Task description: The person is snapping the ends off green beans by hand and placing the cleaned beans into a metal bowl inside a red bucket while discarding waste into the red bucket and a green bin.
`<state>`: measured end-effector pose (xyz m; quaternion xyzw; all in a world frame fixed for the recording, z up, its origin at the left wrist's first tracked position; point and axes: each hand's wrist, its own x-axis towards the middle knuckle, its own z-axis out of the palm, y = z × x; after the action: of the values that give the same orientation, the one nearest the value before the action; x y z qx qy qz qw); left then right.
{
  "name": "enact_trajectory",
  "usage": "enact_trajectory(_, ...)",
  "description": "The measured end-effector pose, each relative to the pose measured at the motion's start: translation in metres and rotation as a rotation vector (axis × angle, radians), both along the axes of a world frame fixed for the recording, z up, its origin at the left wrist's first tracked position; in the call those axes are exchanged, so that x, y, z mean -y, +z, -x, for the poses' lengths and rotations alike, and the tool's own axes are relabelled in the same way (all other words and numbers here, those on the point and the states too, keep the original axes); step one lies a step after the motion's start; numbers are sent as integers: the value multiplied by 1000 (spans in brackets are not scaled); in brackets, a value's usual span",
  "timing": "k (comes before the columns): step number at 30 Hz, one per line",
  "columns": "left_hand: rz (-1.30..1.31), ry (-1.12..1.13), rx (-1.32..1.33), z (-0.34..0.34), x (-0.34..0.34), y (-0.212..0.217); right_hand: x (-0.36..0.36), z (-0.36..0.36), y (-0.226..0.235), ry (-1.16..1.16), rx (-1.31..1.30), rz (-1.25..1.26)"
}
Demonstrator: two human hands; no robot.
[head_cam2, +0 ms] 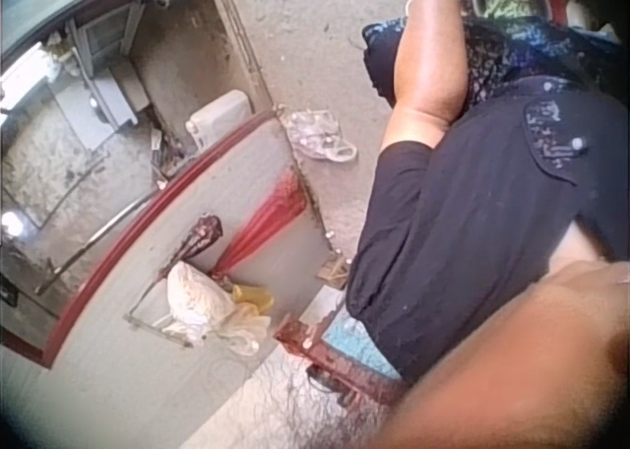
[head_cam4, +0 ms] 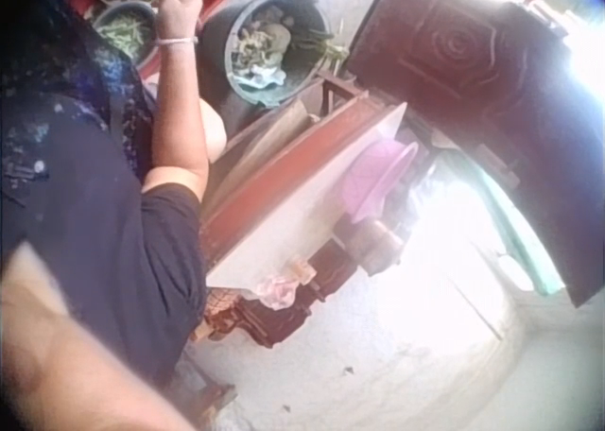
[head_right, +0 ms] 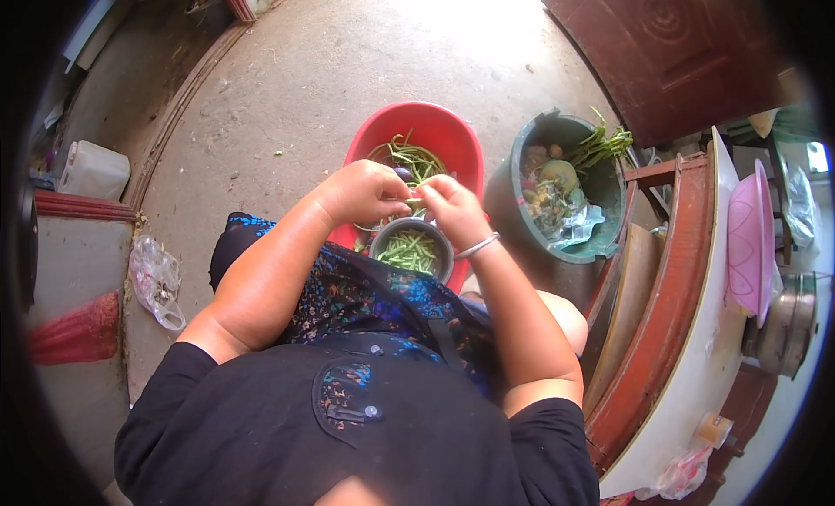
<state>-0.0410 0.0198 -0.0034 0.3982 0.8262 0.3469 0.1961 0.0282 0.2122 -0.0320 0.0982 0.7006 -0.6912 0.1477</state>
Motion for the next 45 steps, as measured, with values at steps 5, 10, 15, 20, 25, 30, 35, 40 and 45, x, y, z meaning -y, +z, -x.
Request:
enact_trajectory(5,57,32,12,3,1,4,-4,0,-6,-3,-52,-81)
enact_trajectory(10,54,98,-70,8,9,-3,-13,2,20,-29,103,-2)
enact_trajectory(15,18,66,-133,7,4,0,-5,-4,-2,130,-56,-146)
enact_trajectory(20,3,59,-129,6,4,-2,-1,-3,-7,82,-135,-368)
enact_trajectory(25,7,36,-61,3,-2,-6,-1,2,-22,-97,-81,-258)
enact_trajectory(30,-10,29,-64,2,-1,-5,-5,2,-2,-312,152,134)
enact_trajectory(35,-6,4,-64,1,2,-6,-21,9,5,-418,122,276)
enact_trajectory(40,-16,14,-103,2,-1,-4,-2,-3,1,54,36,31)
enact_trajectory(45,57,92,-135,8,3,0,-13,0,7,56,141,204)
